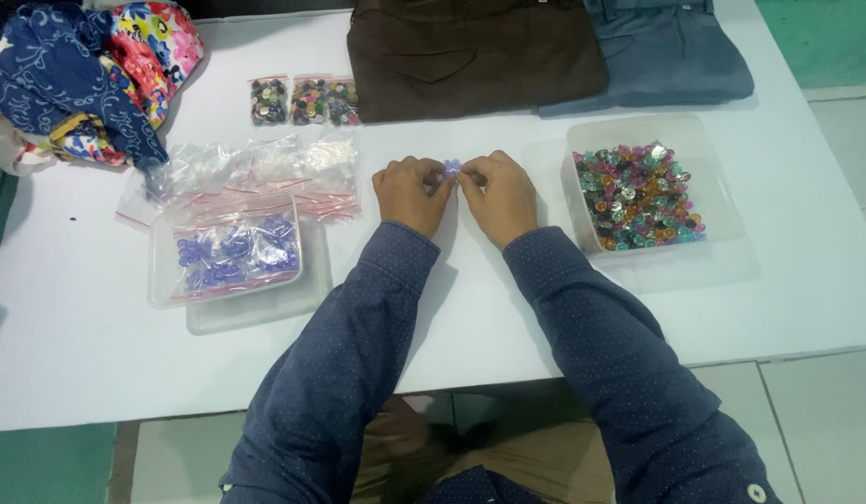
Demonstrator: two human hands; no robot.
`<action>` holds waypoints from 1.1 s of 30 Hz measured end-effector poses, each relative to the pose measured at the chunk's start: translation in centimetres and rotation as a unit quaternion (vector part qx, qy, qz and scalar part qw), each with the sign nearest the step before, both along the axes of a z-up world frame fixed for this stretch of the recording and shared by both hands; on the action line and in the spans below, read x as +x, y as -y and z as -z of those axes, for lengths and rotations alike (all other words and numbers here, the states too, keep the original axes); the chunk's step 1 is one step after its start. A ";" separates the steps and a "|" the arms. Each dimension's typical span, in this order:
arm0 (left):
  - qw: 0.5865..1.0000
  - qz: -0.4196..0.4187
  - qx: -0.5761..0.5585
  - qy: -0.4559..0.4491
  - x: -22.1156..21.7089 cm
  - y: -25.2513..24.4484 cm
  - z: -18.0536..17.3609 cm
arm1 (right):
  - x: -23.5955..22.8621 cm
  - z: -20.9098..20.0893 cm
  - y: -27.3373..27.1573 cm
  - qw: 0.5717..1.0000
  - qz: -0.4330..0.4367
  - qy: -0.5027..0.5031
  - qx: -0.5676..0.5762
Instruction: Sorting small purple buttons from a mixed container and arranging them on a table
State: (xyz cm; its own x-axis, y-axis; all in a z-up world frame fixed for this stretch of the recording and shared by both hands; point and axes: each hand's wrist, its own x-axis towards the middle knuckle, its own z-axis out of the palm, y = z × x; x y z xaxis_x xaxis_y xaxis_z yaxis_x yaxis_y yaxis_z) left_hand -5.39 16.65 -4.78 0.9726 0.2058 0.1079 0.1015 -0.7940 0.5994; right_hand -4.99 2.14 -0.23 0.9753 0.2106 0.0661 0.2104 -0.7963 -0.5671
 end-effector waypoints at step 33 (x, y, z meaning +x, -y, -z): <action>0.906 0.298 0.125 0.272 -5.4 13.0 -3.0 | -7.7 -7.9 20.2 0.987 -0.071 -0.015 -0.145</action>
State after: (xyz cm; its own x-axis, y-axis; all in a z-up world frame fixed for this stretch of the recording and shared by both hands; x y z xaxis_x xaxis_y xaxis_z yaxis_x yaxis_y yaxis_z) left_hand -10.76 3.66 -1.75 0.6920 -0.4364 0.5751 -0.6468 -0.7285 0.2256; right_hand -12.73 -18.01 7.67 0.9355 0.3503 -0.0459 0.3171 -0.8900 -0.3277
